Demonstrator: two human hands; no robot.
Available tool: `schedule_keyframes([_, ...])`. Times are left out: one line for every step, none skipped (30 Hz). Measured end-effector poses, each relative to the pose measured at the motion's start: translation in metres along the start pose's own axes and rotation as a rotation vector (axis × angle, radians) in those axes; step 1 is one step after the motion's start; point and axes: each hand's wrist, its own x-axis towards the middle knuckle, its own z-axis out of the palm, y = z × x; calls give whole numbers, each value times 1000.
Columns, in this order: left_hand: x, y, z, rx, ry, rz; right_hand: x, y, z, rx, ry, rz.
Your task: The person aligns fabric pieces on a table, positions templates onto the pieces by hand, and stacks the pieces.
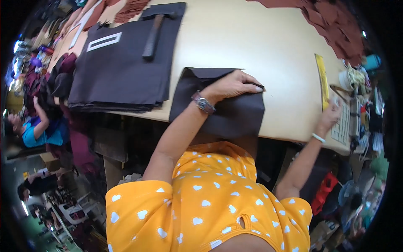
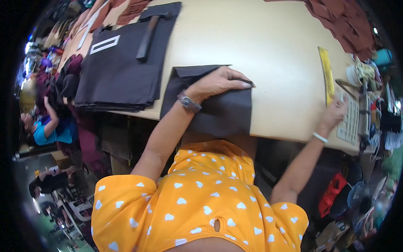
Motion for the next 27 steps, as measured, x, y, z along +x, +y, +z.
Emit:
schedule_keyframes([0, 1, 0, 21, 5, -19, 14, -7, -17, -15, -118, 298])
schedule_keyframes([0, 2, 0, 40, 8, -39, 22, -2, -20, -174, -129, 279])
schedule_keyframes([-1, 6, 2, 67, 15, -39, 27, 2, -20, -337, -138, 258])
schedule_keyframes([0, 5, 3, 123, 38, 8, 27, 4, -22, -332, -84, 121])
schedule_keyframes([3, 5, 4, 182, 64, 57, 30, 5, -22, -322, -25, -17])
schedule_keyframes([6, 4, 3, 243, 88, 103, 33, 2, -19, -310, 36, -150])
schedule_keyframes([8, 13, 6, 352, 126, 157, 20, -49, -30, -77, -64, -53])
schedule_keyframes([15, 14, 10, 378, 148, 236, 1, -74, -29, 222, -224, 53])
schedule_keyframes([21, 17, 15, 452, 170, 342, -18, -98, -29, 517, -380, 162])
schedule_keyframes([27, 23, 20, 527, 189, 451, -46, -138, -34, 678, -517, 204])
schedule_keyframes([30, 31, 26, 600, 225, 475, -73, -177, -38, 838, -651, 244])
schedule_keyframes([30, 40, 33, 670, 259, 501, -90, -198, -39, 748, -719, 243])
schedule_keyframes([26, 46, 37, 796, 309, 505, -105, -202, -23, 744, -548, 41])
schedule_keyframes([20, 48, 40, 898, 448, 606, -109, -207, -20, 694, -517, 25])
schedule_keyframes([13, 51, 41, 994, 589, 710, -109, -210, -18, 641, -483, 7])
schedule_keyframes([3, 53, 42, 1082, 732, 815, -108, -209, -16, 585, -446, -9])
schedule_keyframes([-11, 50, 40, 1076, 797, 728, -107, -202, -11, 577, -459, 57])
schedule_keyframes([-30, 44, 37, 1067, 859, 639, -106, -197, -11, 537, -496, 98])
schedule_keyframes([-48, 38, 32, 1086, 925, 512, -106, -191, -7, 537, -466, 56])
schedule_keyframes([-65, 30, 28, 1104, 987, 377, -107, -186, -4, 537, -441, 13])
schedule_keyframes([-83, 19, 24, 1121, 1040, 264, -107, -188, -7, 531, -463, 53])
schedule_keyframes([-96, 10, 23, 1140, 1093, 148, -107, -194, -11, 530, -485, 91])
schedule_keyframes([-105, 4, 24, 1147, 1102, 88, -106, -198, -12, 534, -506, 129])
schedule_keyframes([-114, 1, 26, 1156, 1112, 27, -107, -197, -11, 510, -479, 85])
schedule_keyframes([-119, -3, 27, 1168, 1122, -37, -108, -196, -9, 490, -453, 40])
schedule_keyframes([-120, -7, 26, 1148, 1099, -30, -109, -196, -8, 472, -426, -4])
schedule_keyframes([-118, -10, 25, 1128, 1076, -20, -109, -195, -8, 465, -436, 1])
